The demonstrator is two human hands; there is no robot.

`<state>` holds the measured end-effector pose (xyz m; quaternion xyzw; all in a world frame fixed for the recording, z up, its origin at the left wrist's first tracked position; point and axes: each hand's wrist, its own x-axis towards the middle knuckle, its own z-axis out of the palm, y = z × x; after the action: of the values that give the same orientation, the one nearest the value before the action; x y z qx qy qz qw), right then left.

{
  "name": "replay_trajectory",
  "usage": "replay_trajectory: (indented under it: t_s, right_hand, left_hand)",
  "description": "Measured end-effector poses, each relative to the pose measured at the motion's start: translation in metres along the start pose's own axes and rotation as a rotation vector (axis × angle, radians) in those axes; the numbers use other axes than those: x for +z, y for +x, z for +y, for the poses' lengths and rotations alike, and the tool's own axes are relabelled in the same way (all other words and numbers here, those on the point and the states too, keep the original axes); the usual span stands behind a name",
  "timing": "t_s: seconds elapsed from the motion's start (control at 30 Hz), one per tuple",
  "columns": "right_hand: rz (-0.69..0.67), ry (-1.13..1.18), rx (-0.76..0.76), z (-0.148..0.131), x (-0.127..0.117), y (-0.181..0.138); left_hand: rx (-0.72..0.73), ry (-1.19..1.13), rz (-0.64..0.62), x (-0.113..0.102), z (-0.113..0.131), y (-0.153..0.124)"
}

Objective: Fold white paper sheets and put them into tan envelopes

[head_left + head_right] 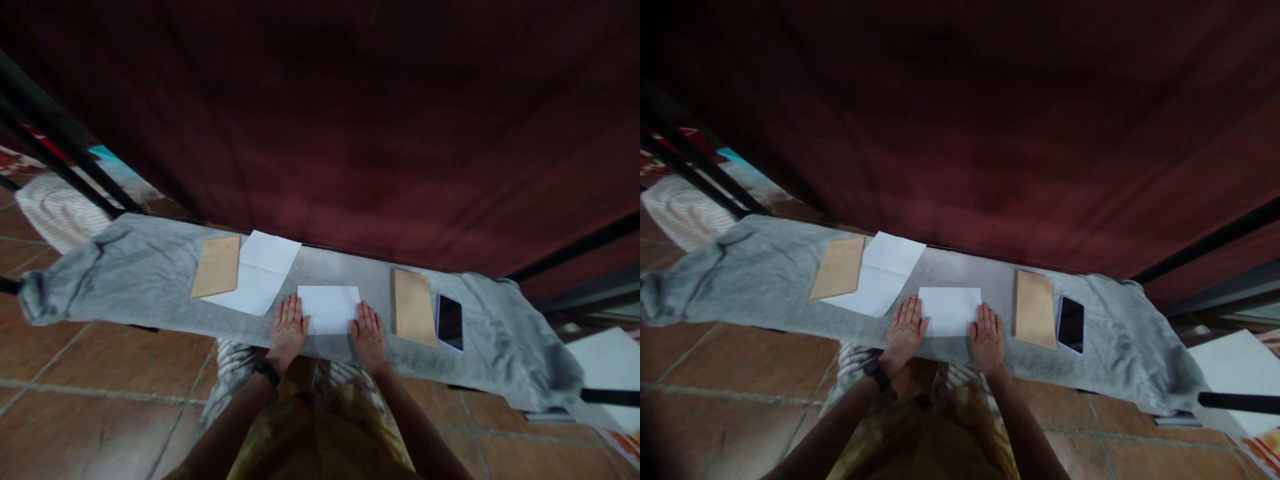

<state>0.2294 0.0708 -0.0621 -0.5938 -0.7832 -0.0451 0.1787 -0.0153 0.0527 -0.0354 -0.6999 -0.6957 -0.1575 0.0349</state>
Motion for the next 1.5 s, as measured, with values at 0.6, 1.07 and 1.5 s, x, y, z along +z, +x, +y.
replay_trajectory:
  t_s: [0.6,1.07,1.5]
  right_hand:
    - [-0.008,0.083,-0.017,-0.026,-0.016,0.009]
    - [-0.132,0.129,-0.172,-0.049,-0.012,-0.003]
    - [-0.12,0.234,-0.27,-0.048,-0.034,-0.029]
  left_hand:
    - [0.219,-0.04,-0.089,-0.007,0.02,-0.032]
    - [0.265,-0.081,-0.106,0.016,0.049,0.029]
    - [0.284,-0.133,-0.131,0.032,0.036,0.075]
